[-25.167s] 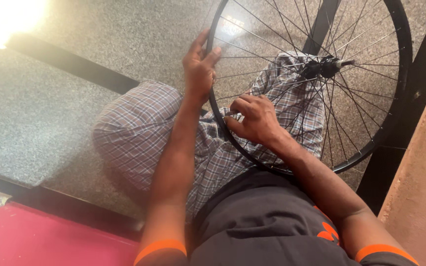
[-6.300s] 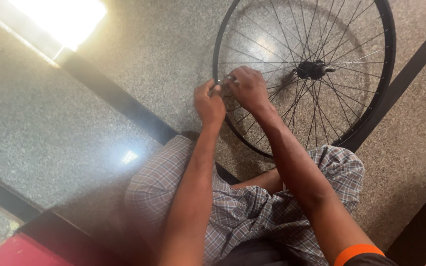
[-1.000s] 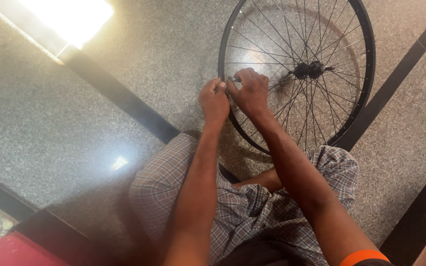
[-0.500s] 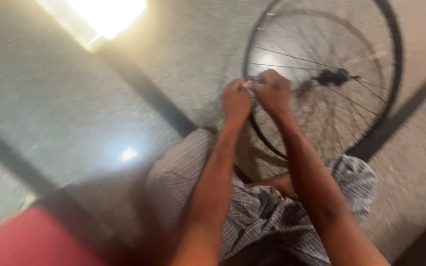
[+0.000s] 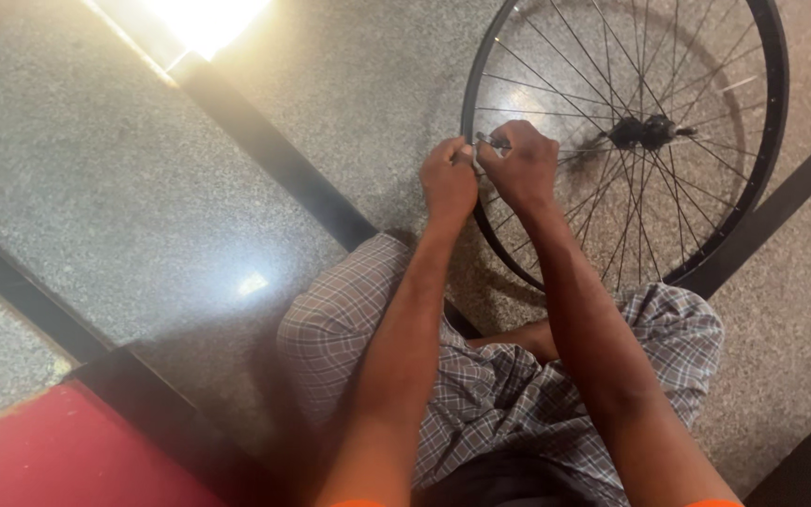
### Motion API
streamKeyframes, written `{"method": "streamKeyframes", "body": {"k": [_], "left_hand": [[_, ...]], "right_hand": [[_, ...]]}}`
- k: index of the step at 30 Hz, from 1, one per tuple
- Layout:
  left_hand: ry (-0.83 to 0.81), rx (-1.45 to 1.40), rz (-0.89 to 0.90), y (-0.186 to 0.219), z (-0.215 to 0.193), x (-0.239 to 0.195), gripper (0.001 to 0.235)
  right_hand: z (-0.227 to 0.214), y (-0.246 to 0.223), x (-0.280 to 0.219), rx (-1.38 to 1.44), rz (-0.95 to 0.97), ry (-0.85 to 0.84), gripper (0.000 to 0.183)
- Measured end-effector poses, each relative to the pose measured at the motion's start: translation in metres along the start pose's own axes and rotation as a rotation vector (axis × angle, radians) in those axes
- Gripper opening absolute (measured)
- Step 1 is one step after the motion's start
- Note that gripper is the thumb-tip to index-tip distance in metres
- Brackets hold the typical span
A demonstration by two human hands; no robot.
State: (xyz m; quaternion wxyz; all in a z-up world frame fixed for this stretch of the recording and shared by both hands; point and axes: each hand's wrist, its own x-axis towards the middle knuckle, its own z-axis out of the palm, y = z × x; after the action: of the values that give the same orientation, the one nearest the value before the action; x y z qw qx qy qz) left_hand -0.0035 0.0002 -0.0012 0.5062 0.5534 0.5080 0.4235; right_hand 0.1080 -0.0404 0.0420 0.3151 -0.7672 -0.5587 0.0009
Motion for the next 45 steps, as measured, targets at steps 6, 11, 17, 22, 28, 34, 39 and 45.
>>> {"method": "streamKeyframes", "body": {"k": [6,11,17,22,28,34,39,45], "left_hand": [[-0.058,-0.046,-0.122,0.007,-0.005,0.000,0.019],[-0.084,-0.065,-0.120,0.007,-0.010,-0.003,0.019],[-0.087,-0.108,-0.121,0.003,-0.009,-0.001,0.020],[-0.085,-0.074,-0.169,0.000,-0.009,-0.001,0.022],[-0.069,-0.076,-0.147,-0.002,-0.007,-0.002,0.023],[-0.046,-0.051,-0.138,0.008,-0.010,0.001,0.023],[-0.017,-0.090,-0.127,0.009,-0.003,0.004,0.024],[-0.038,-0.067,-0.159,0.004,-0.002,0.003,0.024]], "right_hand": [[0.004,0.002,0.004,-0.022,0.004,-0.049,0.020],[0.006,0.002,-0.004,-0.077,-0.020,-0.014,0.024],[0.009,0.001,0.000,-0.060,0.034,-0.057,0.022],[-0.004,0.009,0.001,-0.112,0.021,-0.107,0.007],[-0.027,0.009,0.004,0.079,-0.139,-0.279,0.016],[-0.020,-0.006,0.020,0.091,0.035,-0.505,0.028],[-0.026,-0.006,0.006,0.126,-0.333,-0.174,0.015],[-0.007,-0.018,0.018,-0.051,0.307,-0.398,0.023]]}}
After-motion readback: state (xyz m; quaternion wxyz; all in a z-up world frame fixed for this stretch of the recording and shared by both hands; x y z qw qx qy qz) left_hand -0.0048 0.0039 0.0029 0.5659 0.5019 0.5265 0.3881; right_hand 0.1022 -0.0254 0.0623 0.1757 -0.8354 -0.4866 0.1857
